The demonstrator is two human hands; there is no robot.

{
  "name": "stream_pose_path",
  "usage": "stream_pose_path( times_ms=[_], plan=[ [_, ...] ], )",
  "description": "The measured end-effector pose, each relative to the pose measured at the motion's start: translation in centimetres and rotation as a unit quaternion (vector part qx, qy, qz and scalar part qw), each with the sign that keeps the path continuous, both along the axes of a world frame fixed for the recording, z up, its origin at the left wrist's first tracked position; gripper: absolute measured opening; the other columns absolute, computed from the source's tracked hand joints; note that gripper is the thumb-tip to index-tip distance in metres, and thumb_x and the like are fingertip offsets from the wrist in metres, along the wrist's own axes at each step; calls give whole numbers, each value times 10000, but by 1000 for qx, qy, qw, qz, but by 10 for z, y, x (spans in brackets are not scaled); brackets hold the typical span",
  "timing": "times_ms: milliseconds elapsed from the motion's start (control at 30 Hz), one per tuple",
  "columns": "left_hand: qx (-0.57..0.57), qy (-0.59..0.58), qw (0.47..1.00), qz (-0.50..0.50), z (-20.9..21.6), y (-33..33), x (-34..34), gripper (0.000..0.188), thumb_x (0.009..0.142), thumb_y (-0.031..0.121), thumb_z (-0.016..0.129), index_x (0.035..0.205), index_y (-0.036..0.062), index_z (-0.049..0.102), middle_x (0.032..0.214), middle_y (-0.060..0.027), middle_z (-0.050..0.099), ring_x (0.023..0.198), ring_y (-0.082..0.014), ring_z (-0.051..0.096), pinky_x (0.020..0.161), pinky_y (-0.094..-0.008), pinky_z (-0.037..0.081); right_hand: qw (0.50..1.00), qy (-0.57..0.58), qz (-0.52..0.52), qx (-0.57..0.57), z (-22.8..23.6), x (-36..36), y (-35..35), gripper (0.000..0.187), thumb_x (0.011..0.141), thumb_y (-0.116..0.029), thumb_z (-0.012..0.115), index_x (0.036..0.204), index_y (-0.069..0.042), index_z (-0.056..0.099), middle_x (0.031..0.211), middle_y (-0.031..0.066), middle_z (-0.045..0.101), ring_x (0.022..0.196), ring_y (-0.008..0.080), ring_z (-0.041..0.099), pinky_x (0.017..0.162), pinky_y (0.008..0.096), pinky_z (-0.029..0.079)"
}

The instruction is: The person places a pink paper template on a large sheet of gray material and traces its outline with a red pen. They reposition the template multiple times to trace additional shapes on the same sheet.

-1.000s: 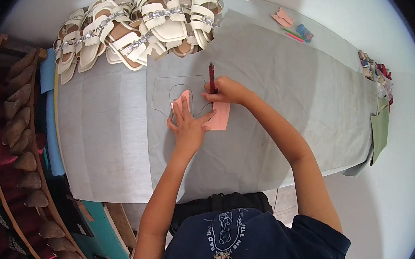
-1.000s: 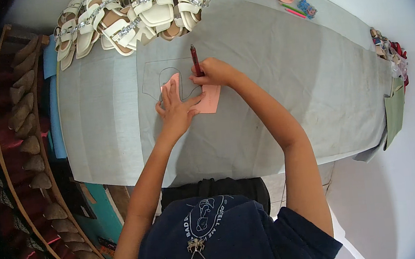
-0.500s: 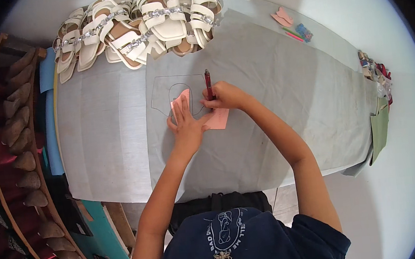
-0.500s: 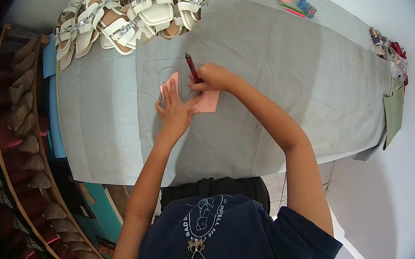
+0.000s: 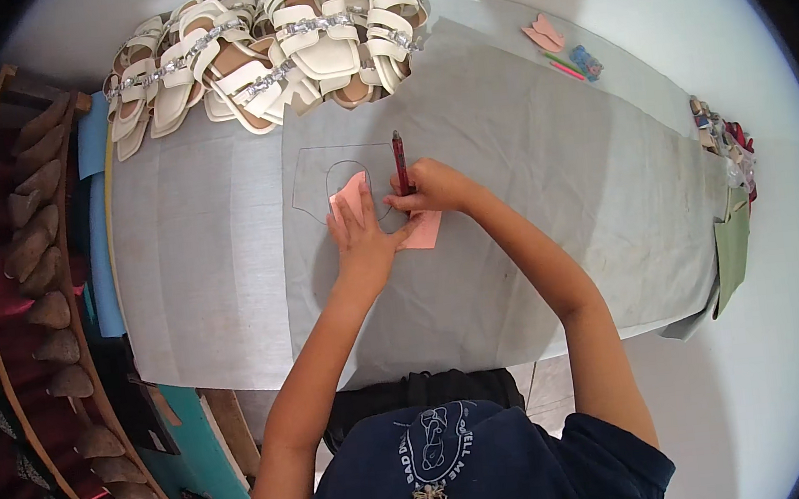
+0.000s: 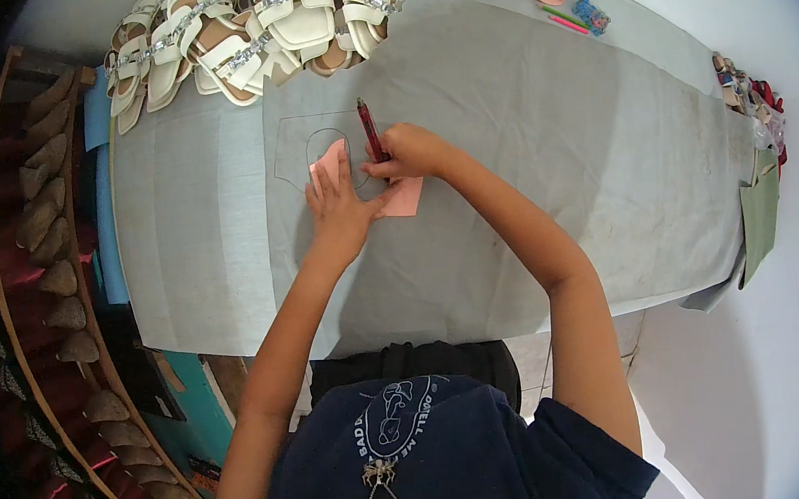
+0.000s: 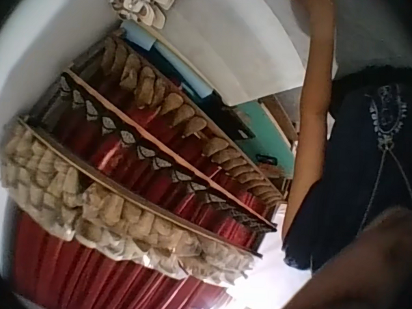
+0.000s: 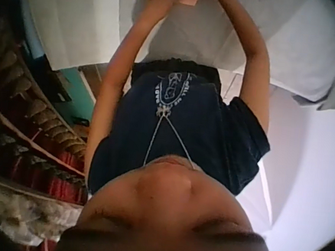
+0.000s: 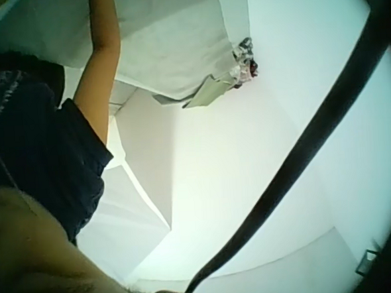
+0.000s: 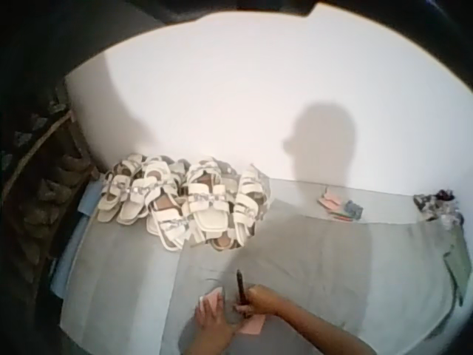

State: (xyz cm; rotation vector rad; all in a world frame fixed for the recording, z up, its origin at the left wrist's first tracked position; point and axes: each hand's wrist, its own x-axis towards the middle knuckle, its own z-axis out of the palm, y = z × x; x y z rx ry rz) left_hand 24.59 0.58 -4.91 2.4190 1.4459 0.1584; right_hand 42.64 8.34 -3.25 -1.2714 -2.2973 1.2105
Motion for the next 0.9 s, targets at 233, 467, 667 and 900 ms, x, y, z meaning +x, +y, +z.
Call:
stream_pose_path(
  times_ms=[233,467,667,900],
  plan=[
    [45,9,999,4,-5,0,2,408,804,348,615,1171,507,535,1465,-213,143,1262,-599,127,933,-692,225,1000,9,-6,14,5,2,2,369,794,-329,621,598,-37,512,539,161,503,498,330,461,494,409,367],
    [34,38,998,20,4,4,9,595,745,299,688,1230,545,449,1474,-182,132,1267,-543,194,943,-624,279,999,17,-22,37,2,7,12,352,790,-314,622,615,-32,507,554,180,490,514,344,453,500,419,353],
    [15,108,994,18,16,8,15,656,714,256,718,1256,506,448,1463,-180,158,1239,-542,245,947,-605,299,999,-12,-20,27,11,3,20,353,790,-328,619,639,-23,523,555,184,492,525,351,469,516,427,363],
    [-44,133,990,18,25,14,21,672,734,218,693,1284,491,420,1426,-221,200,1228,-563,250,970,-618,268,999,-38,-23,10,5,7,28,340,797,-321,618,664,-20,532,572,183,513,540,349,478,538,422,385]
  ],
)
